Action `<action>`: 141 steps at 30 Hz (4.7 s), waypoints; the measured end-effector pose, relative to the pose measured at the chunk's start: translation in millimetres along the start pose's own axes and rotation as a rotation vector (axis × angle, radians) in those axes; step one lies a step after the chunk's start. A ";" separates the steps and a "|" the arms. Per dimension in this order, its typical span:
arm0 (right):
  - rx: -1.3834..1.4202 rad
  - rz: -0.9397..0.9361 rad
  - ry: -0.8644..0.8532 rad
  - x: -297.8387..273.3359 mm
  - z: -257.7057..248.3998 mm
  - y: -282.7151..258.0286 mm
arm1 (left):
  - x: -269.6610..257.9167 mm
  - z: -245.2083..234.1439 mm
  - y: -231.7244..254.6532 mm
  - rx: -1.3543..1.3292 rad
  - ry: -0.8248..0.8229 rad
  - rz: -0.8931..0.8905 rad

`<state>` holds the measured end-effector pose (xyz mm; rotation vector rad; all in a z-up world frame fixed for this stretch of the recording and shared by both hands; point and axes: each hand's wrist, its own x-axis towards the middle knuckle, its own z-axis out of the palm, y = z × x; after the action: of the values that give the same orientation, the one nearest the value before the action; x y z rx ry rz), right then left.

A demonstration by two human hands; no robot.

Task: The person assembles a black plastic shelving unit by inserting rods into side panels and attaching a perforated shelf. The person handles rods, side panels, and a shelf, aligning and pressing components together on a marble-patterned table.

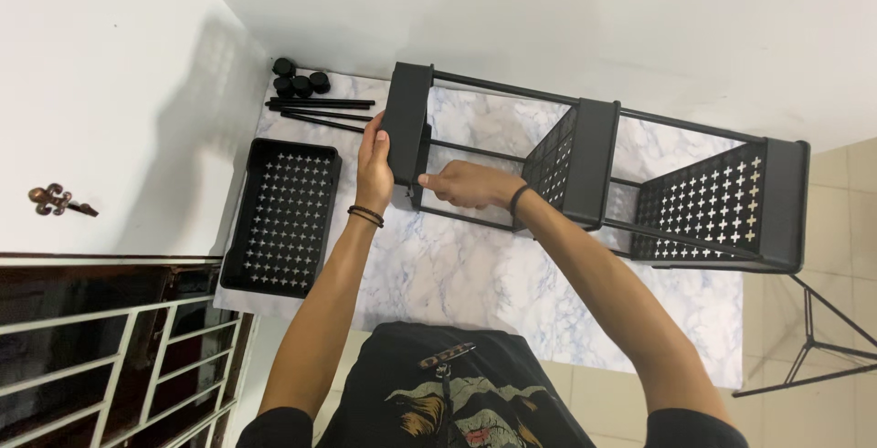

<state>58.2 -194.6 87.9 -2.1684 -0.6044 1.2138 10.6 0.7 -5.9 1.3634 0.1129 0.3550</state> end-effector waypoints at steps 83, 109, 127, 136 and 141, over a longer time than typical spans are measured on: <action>-0.325 -0.703 1.354 -90.4 94.2 23.5 | -47.2 9.2 6.7 0.121 0.186 0.251; 0.356 0.005 1.266 -62.6 155.7 226.2 | -149.1 -3.3 -81.9 0.490 0.188 0.029; -0.676 -0.012 1.549 -128.6 91.0 141.2 | -90.8 -20.4 20.2 0.910 0.050 0.620; -0.694 -0.077 1.539 -126.4 76.3 123.9 | -80.6 -7.9 23.0 0.793 -0.027 0.515; -0.639 -0.121 1.569 -118.6 75.0 113.5 | -82.1 0.1 36.0 0.796 0.011 0.556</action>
<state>-52.4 -332.7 51.9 -2.6573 -0.3504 -0.9881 -73.2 -19.2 18.7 2.1809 -0.1399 0.8412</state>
